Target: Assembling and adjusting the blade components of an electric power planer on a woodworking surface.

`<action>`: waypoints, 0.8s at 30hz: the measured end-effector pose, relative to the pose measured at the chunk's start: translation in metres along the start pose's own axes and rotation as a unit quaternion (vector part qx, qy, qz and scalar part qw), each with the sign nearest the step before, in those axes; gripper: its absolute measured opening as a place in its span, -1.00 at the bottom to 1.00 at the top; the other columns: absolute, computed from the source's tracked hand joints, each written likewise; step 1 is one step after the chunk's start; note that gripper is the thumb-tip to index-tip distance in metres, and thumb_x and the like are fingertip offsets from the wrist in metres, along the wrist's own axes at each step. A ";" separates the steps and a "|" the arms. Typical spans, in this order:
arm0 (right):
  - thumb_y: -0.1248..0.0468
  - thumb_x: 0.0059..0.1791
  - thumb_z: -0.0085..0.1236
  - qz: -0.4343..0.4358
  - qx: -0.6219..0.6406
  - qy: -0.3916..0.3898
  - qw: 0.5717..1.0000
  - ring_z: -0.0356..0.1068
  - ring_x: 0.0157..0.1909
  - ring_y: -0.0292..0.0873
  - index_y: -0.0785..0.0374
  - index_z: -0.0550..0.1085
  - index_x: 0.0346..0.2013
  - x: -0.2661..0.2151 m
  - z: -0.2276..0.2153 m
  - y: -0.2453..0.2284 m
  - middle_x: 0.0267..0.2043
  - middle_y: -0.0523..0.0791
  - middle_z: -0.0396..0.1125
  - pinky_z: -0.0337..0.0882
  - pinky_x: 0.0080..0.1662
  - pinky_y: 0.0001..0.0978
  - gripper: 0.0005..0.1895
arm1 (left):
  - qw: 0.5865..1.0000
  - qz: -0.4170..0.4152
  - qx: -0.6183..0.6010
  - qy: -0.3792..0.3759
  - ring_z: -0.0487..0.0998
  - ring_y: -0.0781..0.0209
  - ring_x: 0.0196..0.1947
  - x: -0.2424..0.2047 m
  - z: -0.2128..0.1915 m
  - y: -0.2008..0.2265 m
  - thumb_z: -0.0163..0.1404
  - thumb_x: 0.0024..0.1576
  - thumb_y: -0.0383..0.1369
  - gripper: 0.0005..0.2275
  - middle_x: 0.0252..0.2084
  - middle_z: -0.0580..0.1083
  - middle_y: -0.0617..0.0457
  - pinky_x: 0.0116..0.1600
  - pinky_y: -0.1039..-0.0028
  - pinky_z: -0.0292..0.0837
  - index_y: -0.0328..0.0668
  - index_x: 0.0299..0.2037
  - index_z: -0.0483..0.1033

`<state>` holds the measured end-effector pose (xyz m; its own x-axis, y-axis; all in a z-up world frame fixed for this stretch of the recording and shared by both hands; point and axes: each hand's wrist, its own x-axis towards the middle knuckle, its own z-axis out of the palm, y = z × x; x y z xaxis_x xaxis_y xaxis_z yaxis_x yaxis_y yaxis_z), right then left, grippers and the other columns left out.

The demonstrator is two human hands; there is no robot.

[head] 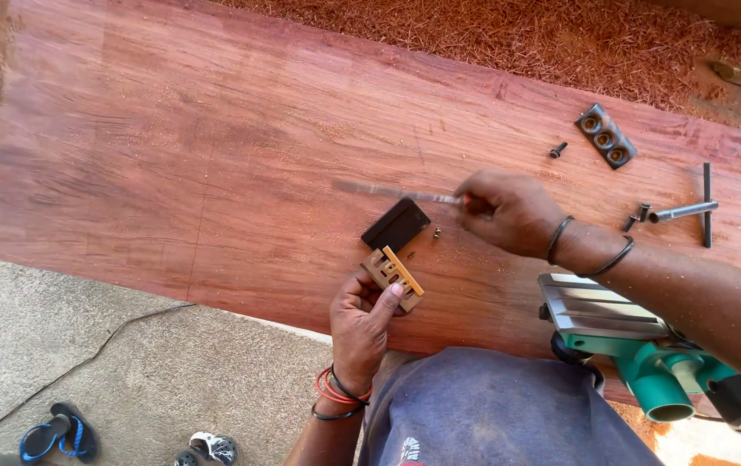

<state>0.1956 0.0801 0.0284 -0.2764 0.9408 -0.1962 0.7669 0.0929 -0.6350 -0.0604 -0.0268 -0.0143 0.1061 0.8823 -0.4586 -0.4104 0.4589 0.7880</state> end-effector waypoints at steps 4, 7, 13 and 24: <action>0.16 -0.01 0.20 0.051 -0.033 0.034 0.998 0.48 -0.23 0.04 0.28 0.45 -0.09 -0.001 -0.009 0.012 -0.28 -0.01 0.44 0.48 -0.15 -0.10 -0.69 | 1.000 -0.011 0.008 -0.005 0.62 0.37 -0.21 0.001 0.005 0.005 0.10 0.19 -0.50 -0.81 -0.16 0.59 0.05 -0.14 0.50 0.62 -0.35 -0.01 0.51; 0.20 0.03 0.18 0.033 -0.090 0.084 0.992 0.41 -0.11 0.14 0.33 0.41 -0.05 -0.005 -0.008 0.013 -0.16 0.08 0.35 0.43 -0.06 -0.02 -0.70 | 1.000 -0.008 0.008 -0.015 0.62 0.37 -0.22 0.003 0.006 0.004 0.11 0.19 -0.50 -0.81 -0.17 0.59 0.05 -0.13 0.49 0.63 -0.36 -0.01 0.52; 0.11 -0.08 0.25 -0.015 -0.241 0.113 0.964 0.37 -0.03 0.16 0.33 0.42 -0.02 -0.013 -0.014 -0.020 -0.10 0.07 0.29 0.40 -0.01 0.01 -0.54 | 0.998 -0.005 0.051 -0.023 0.62 0.37 -0.26 0.005 0.013 0.007 0.13 0.19 -0.48 -0.81 -0.20 0.61 0.03 -0.15 0.50 0.61 -0.37 -0.03 0.53; 0.13 -0.04 0.22 0.104 0.133 -0.147 0.975 0.57 -0.27 -0.17 0.23 0.55 -0.21 -0.029 0.010 -0.054 -0.32 -0.06 0.55 0.53 -0.16 -0.24 -0.75 | 0.996 0.000 0.018 -0.082 0.61 0.40 -0.16 0.004 0.029 0.007 0.12 0.20 -0.49 -0.77 -0.11 0.59 0.07 -0.07 0.52 0.60 -0.35 0.04 0.51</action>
<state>0.1562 0.0447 0.0608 -0.3153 0.7919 -0.5229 0.6578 -0.2148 -0.7219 -0.0364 -0.0165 0.0013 0.2532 0.8862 -0.3879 -0.3778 0.4597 0.8037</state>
